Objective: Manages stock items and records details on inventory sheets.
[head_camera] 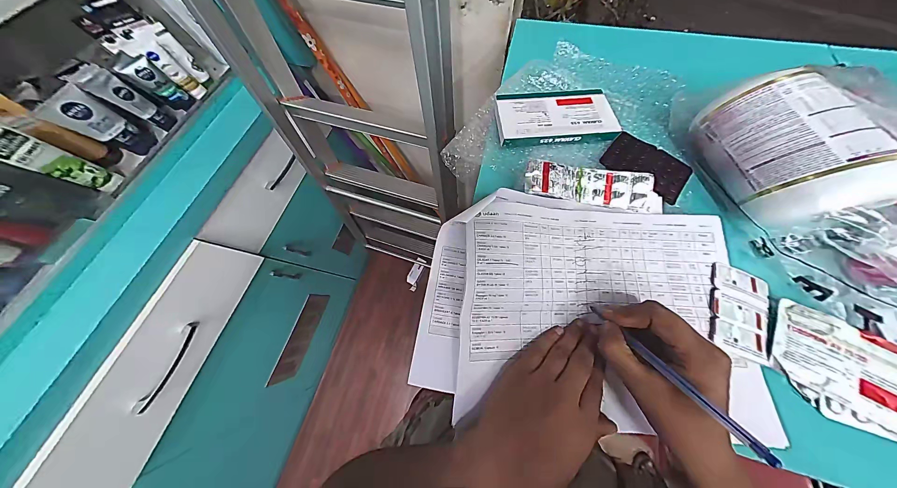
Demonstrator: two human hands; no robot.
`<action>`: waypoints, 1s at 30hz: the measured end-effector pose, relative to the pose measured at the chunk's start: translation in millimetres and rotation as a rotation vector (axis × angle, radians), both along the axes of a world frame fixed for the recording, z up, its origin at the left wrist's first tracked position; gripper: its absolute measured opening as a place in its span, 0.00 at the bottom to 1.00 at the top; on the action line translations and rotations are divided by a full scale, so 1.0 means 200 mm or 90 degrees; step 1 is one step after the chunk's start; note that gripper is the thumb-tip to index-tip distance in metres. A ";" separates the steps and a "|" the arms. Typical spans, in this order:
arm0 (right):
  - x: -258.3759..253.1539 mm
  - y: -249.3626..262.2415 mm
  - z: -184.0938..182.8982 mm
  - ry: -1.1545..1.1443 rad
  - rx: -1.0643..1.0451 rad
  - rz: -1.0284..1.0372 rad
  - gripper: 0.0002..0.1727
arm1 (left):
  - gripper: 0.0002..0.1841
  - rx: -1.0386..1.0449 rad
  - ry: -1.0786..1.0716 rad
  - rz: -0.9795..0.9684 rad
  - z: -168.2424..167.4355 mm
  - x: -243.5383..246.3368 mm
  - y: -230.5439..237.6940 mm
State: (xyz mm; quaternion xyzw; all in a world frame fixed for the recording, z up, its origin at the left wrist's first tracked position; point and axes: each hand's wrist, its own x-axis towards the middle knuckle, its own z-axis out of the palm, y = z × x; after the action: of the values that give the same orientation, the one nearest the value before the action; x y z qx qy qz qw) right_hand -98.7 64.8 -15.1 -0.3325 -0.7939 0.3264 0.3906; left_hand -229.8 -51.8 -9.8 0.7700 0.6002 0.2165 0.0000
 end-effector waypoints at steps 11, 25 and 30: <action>0.00 0.00 0.02 0.057 -0.020 -0.002 0.04 | 0.26 0.000 -0.022 -0.008 -0.02 0.00 -0.01; 0.03 0.00 0.02 0.114 -0.010 0.033 0.04 | 0.36 0.001 -0.014 -0.016 -0.02 -0.01 -0.02; 0.03 0.01 0.02 0.114 -0.016 0.032 0.04 | 0.35 -0.004 -0.011 -0.019 -0.03 0.00 -0.02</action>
State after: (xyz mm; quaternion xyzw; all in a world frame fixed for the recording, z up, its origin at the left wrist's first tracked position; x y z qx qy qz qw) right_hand -93.1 66.2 -11.6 -0.2869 -0.7598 0.3741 0.4477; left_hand -230.7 -56.5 -15.0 0.7768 0.5895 0.2212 0.0111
